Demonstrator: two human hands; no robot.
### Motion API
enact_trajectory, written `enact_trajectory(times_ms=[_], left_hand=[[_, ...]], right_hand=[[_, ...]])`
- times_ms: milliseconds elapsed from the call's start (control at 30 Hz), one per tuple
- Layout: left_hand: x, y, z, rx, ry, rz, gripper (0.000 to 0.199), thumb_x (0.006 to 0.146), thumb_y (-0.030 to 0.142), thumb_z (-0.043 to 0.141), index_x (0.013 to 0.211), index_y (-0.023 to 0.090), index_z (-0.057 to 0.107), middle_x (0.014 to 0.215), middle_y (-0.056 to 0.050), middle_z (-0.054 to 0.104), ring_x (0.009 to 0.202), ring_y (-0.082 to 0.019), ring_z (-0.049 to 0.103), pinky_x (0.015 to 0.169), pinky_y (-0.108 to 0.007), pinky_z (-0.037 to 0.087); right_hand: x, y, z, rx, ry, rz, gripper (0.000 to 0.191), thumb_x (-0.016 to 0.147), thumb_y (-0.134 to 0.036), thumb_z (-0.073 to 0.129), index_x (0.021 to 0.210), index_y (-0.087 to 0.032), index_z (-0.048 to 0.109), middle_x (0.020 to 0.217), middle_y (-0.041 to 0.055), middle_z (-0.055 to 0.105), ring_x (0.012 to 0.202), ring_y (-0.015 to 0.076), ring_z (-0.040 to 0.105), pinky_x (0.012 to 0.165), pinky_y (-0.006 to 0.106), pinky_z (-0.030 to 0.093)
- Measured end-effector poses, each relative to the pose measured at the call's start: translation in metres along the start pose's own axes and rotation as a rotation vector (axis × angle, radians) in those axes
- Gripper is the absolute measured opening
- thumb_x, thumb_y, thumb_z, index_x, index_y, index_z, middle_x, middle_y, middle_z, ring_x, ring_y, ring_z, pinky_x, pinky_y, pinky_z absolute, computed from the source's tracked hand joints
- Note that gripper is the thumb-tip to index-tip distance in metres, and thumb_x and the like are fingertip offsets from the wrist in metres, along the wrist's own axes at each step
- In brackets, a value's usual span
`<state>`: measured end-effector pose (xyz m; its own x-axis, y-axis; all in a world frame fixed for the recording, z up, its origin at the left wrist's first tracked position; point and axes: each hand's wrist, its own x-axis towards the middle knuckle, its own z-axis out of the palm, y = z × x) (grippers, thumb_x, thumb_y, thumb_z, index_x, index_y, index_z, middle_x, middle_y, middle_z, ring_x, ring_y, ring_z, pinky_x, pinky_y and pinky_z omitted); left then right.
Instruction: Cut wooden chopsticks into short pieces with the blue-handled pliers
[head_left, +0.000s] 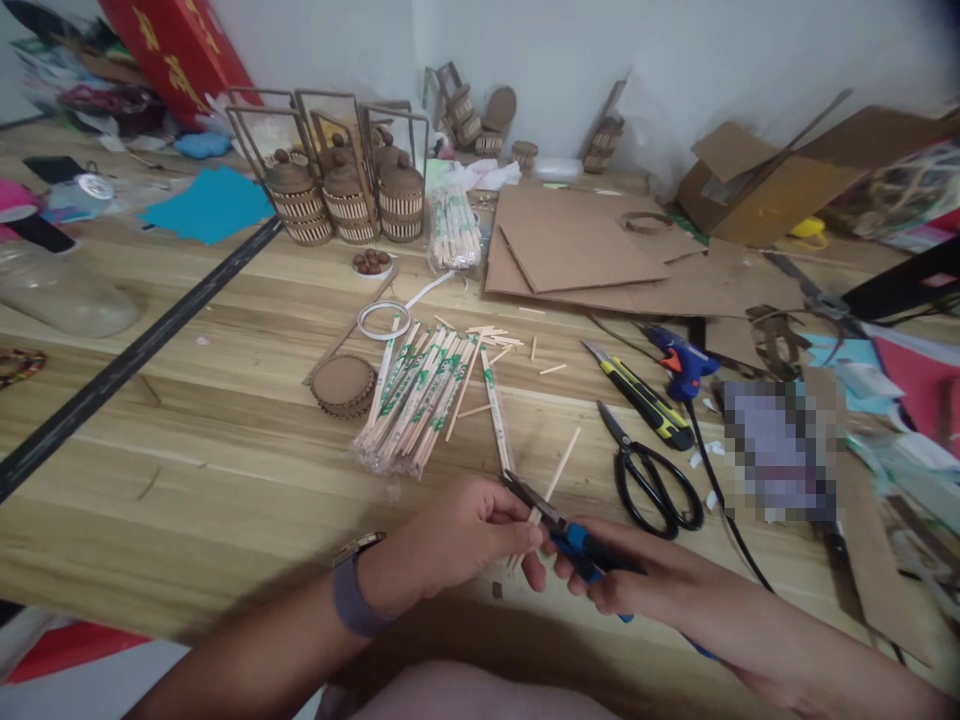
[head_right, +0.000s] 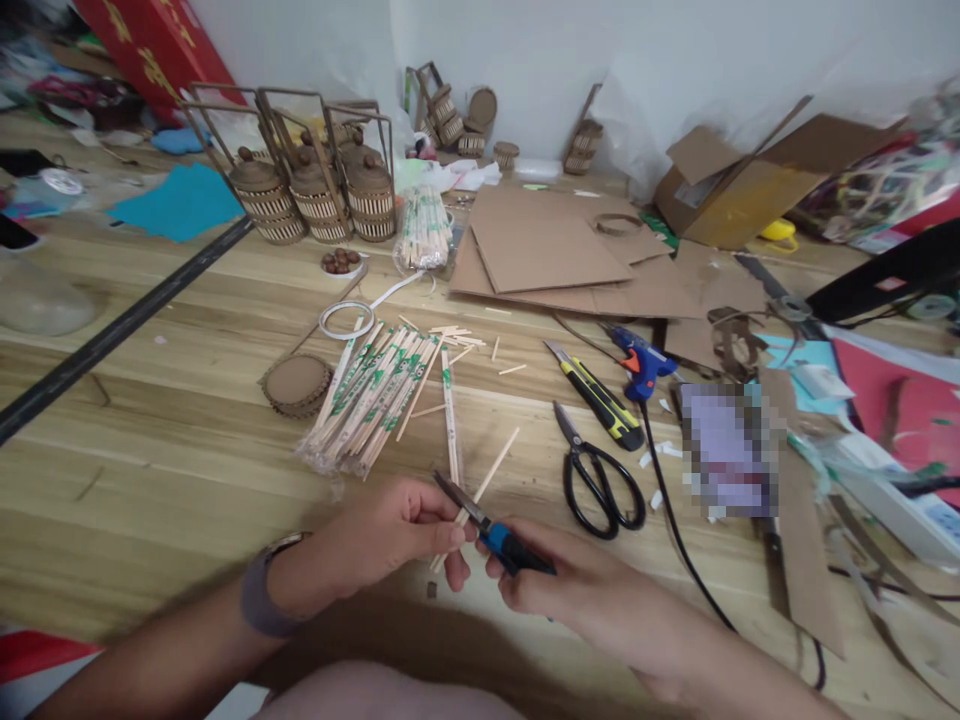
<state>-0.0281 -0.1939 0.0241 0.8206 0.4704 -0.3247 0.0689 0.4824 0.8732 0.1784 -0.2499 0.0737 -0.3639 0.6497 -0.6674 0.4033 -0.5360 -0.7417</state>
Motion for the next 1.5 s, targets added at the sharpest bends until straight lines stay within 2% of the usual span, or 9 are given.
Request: enact_trajectory(times_ms=[133, 333, 567, 900, 1067, 1300, 1500], left_hand=[[0.001, -0.003, 0.0, 0.0, -0.006, -0.006, 0.04, 0.079, 0.054, 0.065, 0.076, 0.014, 0.067, 0.074, -0.003, 0.068, 0.07, -0.014, 0.063, 0.073, -0.025, 0.043], [0.002, -0.005, 0.0, 0.023, 0.002, 0.003, 0.032, 0.082, 0.045, 0.062, 0.076, 0.014, 0.068, 0.071, -0.002, 0.068, 0.068, -0.013, 0.062, 0.07, -0.024, 0.043], [0.002, -0.004, -0.001, 0.026, 0.002, 0.011, 0.03, 0.082, 0.043, 0.062, 0.078, 0.014, 0.069, 0.07, -0.002, 0.067, 0.068, -0.013, 0.061, 0.071, -0.024, 0.043], [0.001, -0.006, 0.0, 0.039, -0.001, 0.017, 0.038, 0.081, 0.051, 0.062, 0.078, 0.014, 0.07, 0.07, -0.002, 0.067, 0.067, -0.013, 0.059, 0.069, -0.024, 0.041], [-0.001, -0.006, 0.0, 0.079, 0.014, -0.005, 0.039, 0.082, 0.05, 0.061, 0.083, 0.013, 0.072, 0.067, -0.002, 0.065, 0.062, -0.012, 0.055, 0.065, -0.024, 0.039], [0.001, -0.01, 0.001, 0.106, 0.049, -0.014, 0.033, 0.084, 0.043, 0.06, 0.084, 0.013, 0.071, 0.066, -0.003, 0.066, 0.06, -0.012, 0.053, 0.064, -0.024, 0.039], [0.002, -0.011, 0.001, 0.248, 0.128, -0.025, 0.029, 0.086, 0.038, 0.055, 0.085, 0.013, 0.068, 0.069, -0.003, 0.069, 0.06, -0.012, 0.053, 0.063, -0.023, 0.039]], right_hand=[[0.0, -0.005, 0.001, -0.002, -0.031, 0.008, 0.031, 0.077, -0.023, 0.054, 0.103, -0.025, 0.069, 0.094, -0.0006, 0.059, 0.089, 0.0186, 0.048, 0.077, 0.028, 0.036], [0.001, -0.003, 0.001, -0.013, -0.02, -0.022, 0.031, 0.076, -0.023, 0.054, 0.103, -0.025, 0.069, 0.092, -0.0012, 0.057, 0.088, 0.0183, 0.047, 0.076, 0.028, 0.036], [0.003, -0.005, 0.005, -0.097, 0.019, -0.058, 0.034, 0.072, -0.023, 0.052, 0.1, -0.023, 0.07, 0.09, 0.0008, 0.058, 0.087, 0.0198, 0.051, 0.074, 0.029, 0.039], [0.002, -0.01, 0.008, -0.149, 0.025, -0.098, 0.035, 0.068, -0.02, 0.05, 0.097, -0.023, 0.07, 0.088, 0.0004, 0.059, 0.084, 0.0191, 0.053, 0.073, 0.028, 0.041], [0.007, -0.002, 0.012, -0.233, 0.098, -0.098, 0.034, 0.064, -0.014, 0.048, 0.09, -0.022, 0.068, 0.081, -0.0008, 0.056, 0.077, 0.0175, 0.051, 0.069, 0.027, 0.039], [0.013, 0.015, 0.015, -0.306, 0.184, -0.167, 0.017, 0.076, -0.02, 0.049, 0.085, -0.02, 0.063, 0.077, 0.0004, 0.056, 0.073, 0.0179, 0.05, 0.066, 0.029, 0.04], [0.015, 0.013, 0.012, -0.303, 0.183, -0.17, 0.017, 0.079, -0.028, 0.05, 0.087, -0.019, 0.063, 0.084, 0.0031, 0.061, 0.08, 0.0207, 0.054, 0.074, 0.032, 0.043]])
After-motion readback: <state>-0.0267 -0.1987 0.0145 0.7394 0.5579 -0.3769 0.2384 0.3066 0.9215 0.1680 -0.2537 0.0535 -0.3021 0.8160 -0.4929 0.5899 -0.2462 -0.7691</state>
